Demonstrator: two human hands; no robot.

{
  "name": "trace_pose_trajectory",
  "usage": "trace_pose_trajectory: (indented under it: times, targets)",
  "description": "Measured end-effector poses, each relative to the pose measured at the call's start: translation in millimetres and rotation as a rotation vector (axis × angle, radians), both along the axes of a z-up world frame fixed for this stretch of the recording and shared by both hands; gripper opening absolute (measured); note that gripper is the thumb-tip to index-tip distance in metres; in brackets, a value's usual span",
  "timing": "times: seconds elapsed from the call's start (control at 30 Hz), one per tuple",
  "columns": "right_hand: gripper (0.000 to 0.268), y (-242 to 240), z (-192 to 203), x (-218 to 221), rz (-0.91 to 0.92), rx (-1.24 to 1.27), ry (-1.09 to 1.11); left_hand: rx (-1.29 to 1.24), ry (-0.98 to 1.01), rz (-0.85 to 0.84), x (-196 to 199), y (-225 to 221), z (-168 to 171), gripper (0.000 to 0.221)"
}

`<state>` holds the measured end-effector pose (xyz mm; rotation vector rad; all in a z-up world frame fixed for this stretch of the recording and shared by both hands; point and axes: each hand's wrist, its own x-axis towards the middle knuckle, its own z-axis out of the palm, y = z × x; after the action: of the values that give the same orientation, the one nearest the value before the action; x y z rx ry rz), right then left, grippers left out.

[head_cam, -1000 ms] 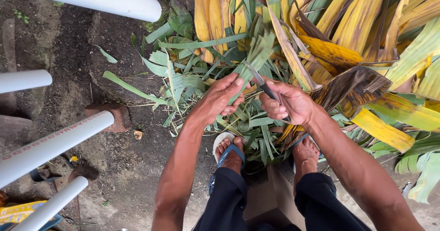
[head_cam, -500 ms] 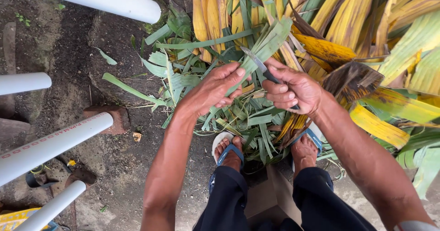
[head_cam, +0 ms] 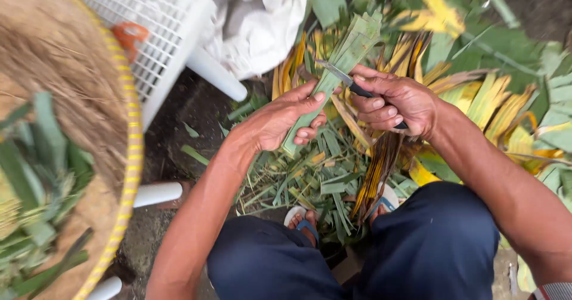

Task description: Cutting banana leaves into strips and folding them into small bundles.

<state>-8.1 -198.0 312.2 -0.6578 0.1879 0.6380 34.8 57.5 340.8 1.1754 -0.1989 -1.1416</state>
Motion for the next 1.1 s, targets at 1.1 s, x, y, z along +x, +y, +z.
trace_pose_trajectory:
  times: [1.1]
  targets:
    - [0.052, 5.1, 35.8, -104.8, -0.098, -0.272, -0.13, -0.005, -0.024, 0.05, -96.7, -16.4, 2.2, 0.053]
